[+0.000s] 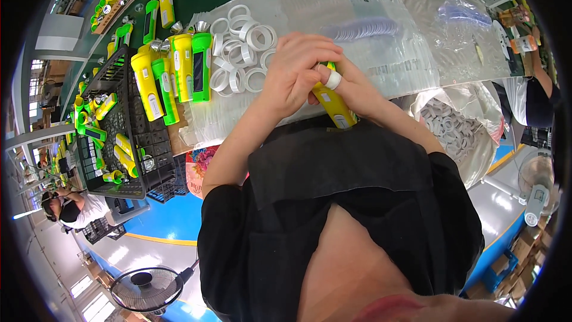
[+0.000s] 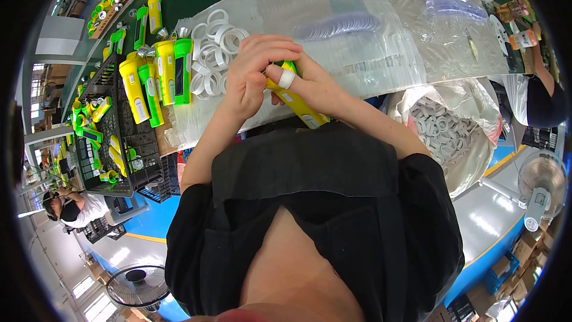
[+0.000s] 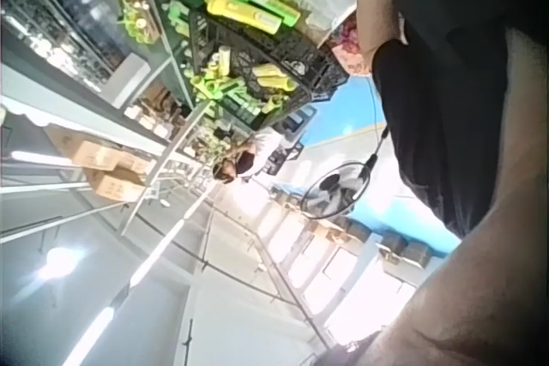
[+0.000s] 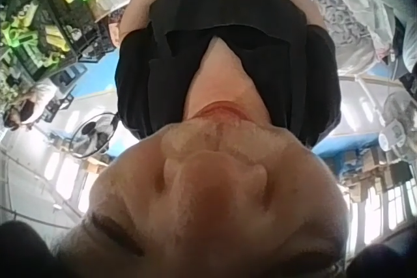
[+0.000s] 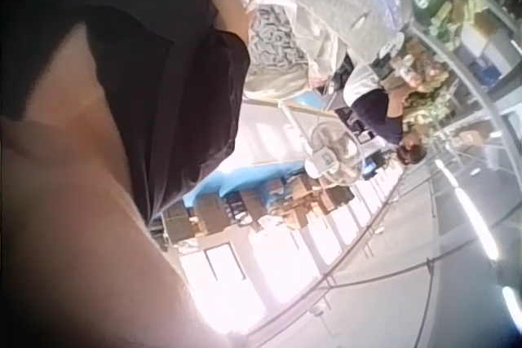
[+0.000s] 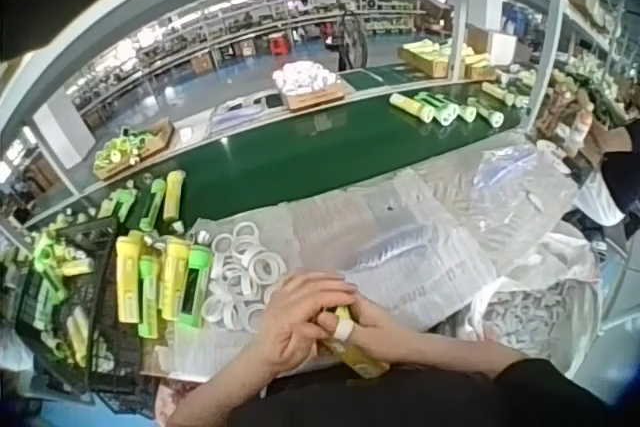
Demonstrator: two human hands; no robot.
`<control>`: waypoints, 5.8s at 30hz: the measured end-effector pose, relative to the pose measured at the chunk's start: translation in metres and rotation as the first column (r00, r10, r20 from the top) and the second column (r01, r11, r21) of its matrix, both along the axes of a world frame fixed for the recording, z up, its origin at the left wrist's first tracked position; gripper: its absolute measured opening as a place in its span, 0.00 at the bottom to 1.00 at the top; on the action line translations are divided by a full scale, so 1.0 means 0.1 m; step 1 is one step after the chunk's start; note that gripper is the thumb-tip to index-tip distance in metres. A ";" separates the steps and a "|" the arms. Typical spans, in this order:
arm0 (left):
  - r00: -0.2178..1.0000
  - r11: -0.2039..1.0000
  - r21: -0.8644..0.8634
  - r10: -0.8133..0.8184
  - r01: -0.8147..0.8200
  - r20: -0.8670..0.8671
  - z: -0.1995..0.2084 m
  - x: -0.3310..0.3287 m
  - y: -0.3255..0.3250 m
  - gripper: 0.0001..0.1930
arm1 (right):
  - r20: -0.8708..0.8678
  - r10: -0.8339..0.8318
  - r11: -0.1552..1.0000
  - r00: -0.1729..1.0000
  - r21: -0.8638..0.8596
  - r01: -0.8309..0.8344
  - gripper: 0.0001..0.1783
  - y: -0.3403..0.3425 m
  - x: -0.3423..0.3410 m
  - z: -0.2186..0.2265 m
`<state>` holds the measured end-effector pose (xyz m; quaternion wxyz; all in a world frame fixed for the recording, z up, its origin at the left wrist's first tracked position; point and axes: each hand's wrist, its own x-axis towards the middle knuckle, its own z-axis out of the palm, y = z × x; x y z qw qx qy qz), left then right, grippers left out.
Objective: Assembling flashlights by attaching plastic caps, lenses, and housings on a factory assembly line.
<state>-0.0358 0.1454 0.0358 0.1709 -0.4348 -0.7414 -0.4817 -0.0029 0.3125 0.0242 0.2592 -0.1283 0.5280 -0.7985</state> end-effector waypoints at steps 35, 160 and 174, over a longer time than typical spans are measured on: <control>0.981 0.985 -0.126 0.139 -0.122 0.136 -0.13 0.10 0.04 0.19 | -0.031 -0.089 0.995 0.996 0.033 0.090 0.24 0.21 -0.03 0.03; 0.111 -0.035 -0.400 0.935 -0.916 -0.337 -0.01 0.35 -2.32 0.31 | -0.760 0.163 -0.436 0.629 0.517 0.737 0.41 1.60 -4.21 -0.52; 0.861 0.875 -0.023 0.481 -0.484 0.166 0.01 0.20 -0.35 0.22 | -0.107 -0.111 0.981 0.988 -0.172 0.092 0.24 -0.46 -0.77 0.29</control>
